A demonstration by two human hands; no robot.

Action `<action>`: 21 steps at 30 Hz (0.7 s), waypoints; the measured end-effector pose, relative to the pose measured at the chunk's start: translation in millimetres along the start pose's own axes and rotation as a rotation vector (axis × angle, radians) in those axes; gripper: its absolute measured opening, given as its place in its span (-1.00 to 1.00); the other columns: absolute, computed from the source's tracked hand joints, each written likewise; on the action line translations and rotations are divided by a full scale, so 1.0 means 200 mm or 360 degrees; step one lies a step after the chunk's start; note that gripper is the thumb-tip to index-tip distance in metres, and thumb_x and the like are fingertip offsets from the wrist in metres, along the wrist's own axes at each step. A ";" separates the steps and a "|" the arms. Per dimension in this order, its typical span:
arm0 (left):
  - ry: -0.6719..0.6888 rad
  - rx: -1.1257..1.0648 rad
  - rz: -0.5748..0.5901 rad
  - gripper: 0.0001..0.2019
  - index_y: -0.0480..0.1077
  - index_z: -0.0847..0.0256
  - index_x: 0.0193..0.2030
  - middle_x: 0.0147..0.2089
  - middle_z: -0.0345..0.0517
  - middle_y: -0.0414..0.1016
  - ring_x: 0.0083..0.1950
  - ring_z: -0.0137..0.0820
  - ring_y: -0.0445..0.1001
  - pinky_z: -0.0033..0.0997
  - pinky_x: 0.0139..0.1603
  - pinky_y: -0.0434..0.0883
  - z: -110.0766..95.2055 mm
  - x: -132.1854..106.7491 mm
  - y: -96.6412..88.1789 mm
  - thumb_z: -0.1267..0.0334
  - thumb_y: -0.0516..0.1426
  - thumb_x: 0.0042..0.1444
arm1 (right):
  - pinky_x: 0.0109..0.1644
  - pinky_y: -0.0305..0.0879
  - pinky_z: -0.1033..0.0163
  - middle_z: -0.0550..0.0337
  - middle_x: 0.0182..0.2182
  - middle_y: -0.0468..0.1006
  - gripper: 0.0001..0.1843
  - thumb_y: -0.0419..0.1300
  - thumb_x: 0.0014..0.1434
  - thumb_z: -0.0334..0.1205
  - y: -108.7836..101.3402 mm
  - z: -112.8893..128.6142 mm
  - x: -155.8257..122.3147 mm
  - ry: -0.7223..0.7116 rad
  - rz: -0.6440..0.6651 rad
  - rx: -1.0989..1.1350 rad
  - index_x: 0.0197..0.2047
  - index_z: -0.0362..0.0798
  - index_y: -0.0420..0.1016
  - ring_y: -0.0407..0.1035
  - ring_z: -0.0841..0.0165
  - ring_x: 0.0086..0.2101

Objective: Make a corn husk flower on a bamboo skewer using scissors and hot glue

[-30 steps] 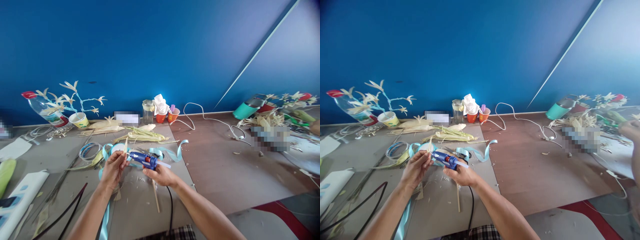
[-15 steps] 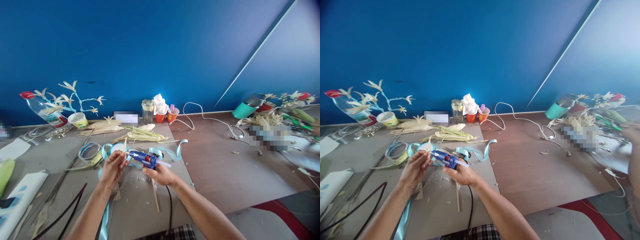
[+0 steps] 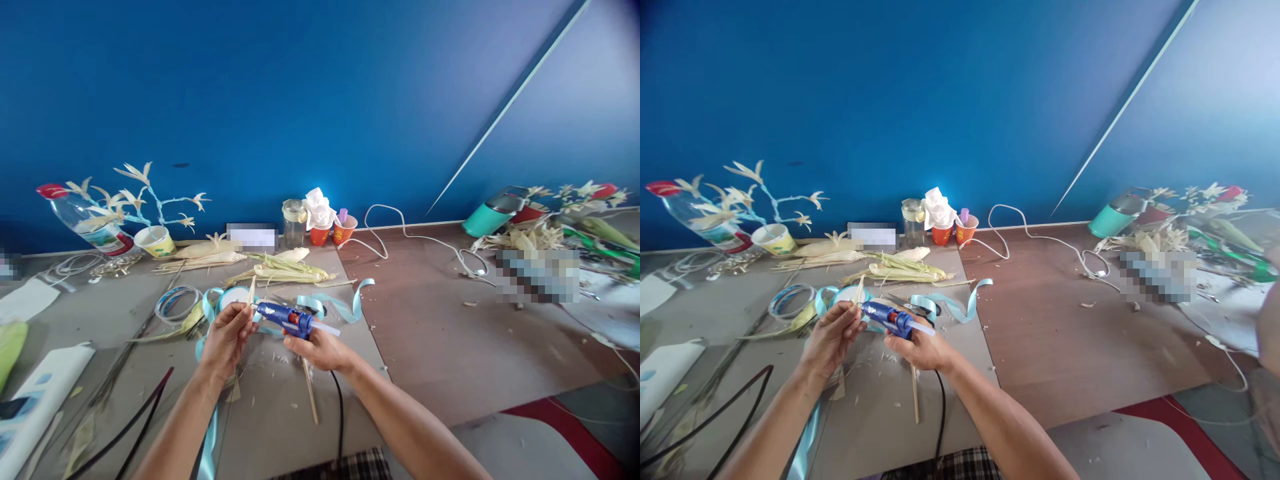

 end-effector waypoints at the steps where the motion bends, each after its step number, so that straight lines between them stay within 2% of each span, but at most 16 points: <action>1: 0.0002 0.0003 0.0000 -0.75 0.36 0.24 -0.50 -0.63 -0.38 0.27 -0.66 -0.69 0.13 -0.55 -0.44 0.35 0.00 0.00 0.00 0.27 0.37 -0.19 | -0.35 0.24 0.33 0.20 -0.42 0.40 -0.71 0.14 0.13 -0.02 0.00 0.00 0.00 0.0004 0.0010 0.0019 -0.25 -0.09 0.39 0.24 0.43 -0.44; 7: -0.0002 -0.0017 0.0017 -0.75 0.36 0.24 -0.49 -0.63 -0.38 0.27 -0.67 -0.69 0.12 -0.56 -0.46 0.32 0.01 0.01 -0.01 0.28 0.37 -0.19 | -0.36 0.24 0.34 0.21 -0.43 0.39 -0.74 0.16 0.12 -0.06 0.00 -0.01 0.01 0.0009 -0.0013 0.0047 -0.25 -0.09 0.38 0.23 0.44 -0.45; 13: 0.0001 0.0002 -0.0006 -0.74 0.35 0.24 -0.50 -0.63 -0.38 0.27 -0.66 -0.69 0.12 -0.55 -0.44 0.34 0.00 0.00 -0.01 0.26 0.37 -0.20 | -0.35 0.25 0.32 0.20 -0.40 0.41 -0.69 0.17 0.10 0.00 0.00 -0.03 -0.01 0.0071 -0.0005 0.0177 -0.25 -0.09 0.39 0.25 0.43 -0.44; 18: -0.0010 0.0009 -0.0028 -0.75 0.35 0.22 -0.49 -0.67 -0.42 0.20 -0.67 -0.68 0.10 -0.55 -0.43 0.34 0.01 0.01 -0.02 0.28 0.37 -0.18 | -0.25 0.32 0.26 0.10 -0.24 0.48 -0.58 0.22 0.05 0.06 -0.02 -0.03 -0.01 0.0037 -0.0012 0.0338 -0.14 -0.07 0.38 0.35 0.35 -0.32; 21: -0.0017 0.0017 -0.0037 -0.76 0.35 0.22 -0.48 -0.66 -0.42 0.21 -0.66 -0.68 0.10 -0.55 -0.42 0.34 0.02 0.02 -0.03 0.28 0.36 -0.17 | -0.22 0.32 0.22 0.09 -0.24 0.49 -0.55 0.25 0.03 0.07 -0.04 -0.04 -0.01 0.0001 -0.0070 0.0329 -0.10 -0.05 0.39 0.35 0.30 -0.27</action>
Point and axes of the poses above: each hand's wrist, its own x-axis towards the middle knuckle, its own y-axis out of the palm, z = x × y, the point moved 7 cm from there along x, towards the middle knuckle
